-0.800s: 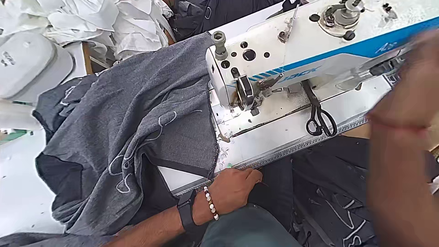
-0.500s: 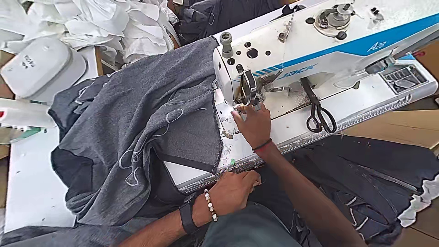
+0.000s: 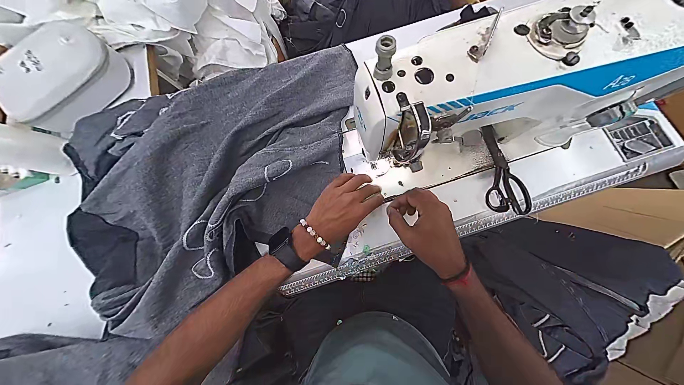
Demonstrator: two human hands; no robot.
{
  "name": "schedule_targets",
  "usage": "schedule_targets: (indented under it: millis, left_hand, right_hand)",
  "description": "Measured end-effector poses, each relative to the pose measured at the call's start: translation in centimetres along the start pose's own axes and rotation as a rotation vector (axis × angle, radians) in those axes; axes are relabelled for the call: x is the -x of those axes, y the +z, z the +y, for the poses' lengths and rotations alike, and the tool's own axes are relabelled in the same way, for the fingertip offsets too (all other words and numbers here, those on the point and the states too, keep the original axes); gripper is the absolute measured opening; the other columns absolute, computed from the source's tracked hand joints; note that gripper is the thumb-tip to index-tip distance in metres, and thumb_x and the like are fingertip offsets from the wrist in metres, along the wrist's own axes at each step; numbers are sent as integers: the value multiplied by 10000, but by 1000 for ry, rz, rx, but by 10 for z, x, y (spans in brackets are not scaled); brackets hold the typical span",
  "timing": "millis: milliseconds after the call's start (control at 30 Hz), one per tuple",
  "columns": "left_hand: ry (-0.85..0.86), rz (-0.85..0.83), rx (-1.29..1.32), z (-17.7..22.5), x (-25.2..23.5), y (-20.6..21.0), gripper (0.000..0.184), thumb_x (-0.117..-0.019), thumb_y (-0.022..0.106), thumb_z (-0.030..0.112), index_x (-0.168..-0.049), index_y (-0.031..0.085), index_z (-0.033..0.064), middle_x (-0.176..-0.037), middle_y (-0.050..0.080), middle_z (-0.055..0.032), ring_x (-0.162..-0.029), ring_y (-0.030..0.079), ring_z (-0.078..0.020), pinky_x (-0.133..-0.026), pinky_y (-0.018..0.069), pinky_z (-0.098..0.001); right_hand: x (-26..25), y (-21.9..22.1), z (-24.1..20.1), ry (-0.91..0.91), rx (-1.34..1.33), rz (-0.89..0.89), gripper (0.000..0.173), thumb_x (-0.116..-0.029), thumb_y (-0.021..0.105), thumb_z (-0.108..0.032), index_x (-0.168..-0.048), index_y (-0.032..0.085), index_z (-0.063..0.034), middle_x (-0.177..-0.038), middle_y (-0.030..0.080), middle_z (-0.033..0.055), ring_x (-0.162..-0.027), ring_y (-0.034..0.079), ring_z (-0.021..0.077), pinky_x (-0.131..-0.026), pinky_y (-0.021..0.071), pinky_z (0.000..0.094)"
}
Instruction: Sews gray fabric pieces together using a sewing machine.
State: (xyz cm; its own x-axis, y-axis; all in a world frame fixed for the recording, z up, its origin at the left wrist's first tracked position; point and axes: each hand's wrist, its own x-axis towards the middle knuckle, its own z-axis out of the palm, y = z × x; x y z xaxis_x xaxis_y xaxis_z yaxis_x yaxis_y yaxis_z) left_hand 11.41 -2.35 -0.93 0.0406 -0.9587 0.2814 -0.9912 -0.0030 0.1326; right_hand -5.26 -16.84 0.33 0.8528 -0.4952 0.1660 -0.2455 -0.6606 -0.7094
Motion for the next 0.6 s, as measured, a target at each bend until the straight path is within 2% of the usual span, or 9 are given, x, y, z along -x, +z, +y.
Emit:
schedule_targets:
  millis: [33,100,167,200,267,367,467,533,600]
  left_hand:
    - [-20,31,39,3,1,0,186,-1017,590,141,-1082,762,169,-1123,751,-9,-1182,656,-219,-1010,515,-413]
    - [-145,58,149,12,2,-1,179,-1017,576,144,-1009,755,149,-954,751,-11,-977,711,-188,-825,576,-381]
    - [-391,3,369,20,2,-10,214,-1047,551,210,-1019,750,139,-901,750,24,-869,723,-119,-784,604,-366]
    - [-537,-3,525,19,-1,-18,213,-1057,552,231,-1036,737,126,-865,749,38,-792,723,-84,-745,621,-340]
    - [-792,82,849,7,-8,-34,219,-1071,550,223,-1076,681,48,-835,743,-26,-705,732,-128,-683,649,-345]
    - [-1006,174,1135,-26,-24,-42,262,-1089,518,249,-1197,589,22,-972,738,-78,-828,757,-161,-808,643,-350]
    - [-1099,197,975,-60,-65,-22,211,-1072,545,207,-1107,646,25,-921,765,-47,-783,759,-115,-769,649,-318]
    - [-1061,141,840,-74,-86,-18,237,-1059,543,185,-1138,681,10,-972,723,-92,-837,726,-142,-822,620,-372]
    - [-1008,116,708,-81,-103,-21,234,-1035,542,189,-1060,711,29,-946,709,-108,-854,680,-172,-819,558,-427]
  right_hand:
    - [-7,2,0,-63,37,50,148,-922,632,-242,-974,745,-161,-845,685,-29,-804,642,137,-689,537,355]
    - [-27,14,6,-169,139,80,308,-933,575,-152,-1180,756,-189,-988,701,50,-921,649,239,-742,532,435]
    - [-44,29,17,-234,274,-5,469,-915,525,-118,-1307,720,-286,-1114,684,101,-1023,626,318,-752,490,488]
    - [-49,36,21,-246,336,-27,476,-922,511,-127,-1306,718,-317,-1132,688,110,-1063,622,339,-769,486,507]
    - [-52,45,24,-253,382,14,403,-945,514,-140,-1222,761,-296,-1086,711,107,-1065,637,346,-770,486,511]
    - [-49,47,23,-243,406,43,390,-952,527,-149,-1232,762,-284,-1046,676,106,-976,621,312,-738,469,486]
    - [-50,48,18,-215,449,42,400,-947,540,-163,-1253,754,-308,-1042,668,106,-993,614,312,-754,460,495]
    - [-50,49,17,-199,459,42,400,-943,545,-166,-1251,754,-311,-1039,665,108,-1011,611,317,-769,461,499]
    - [-49,49,18,-200,452,50,404,-940,545,-163,-1253,752,-313,-1039,663,103,-1005,610,308,-768,458,493]
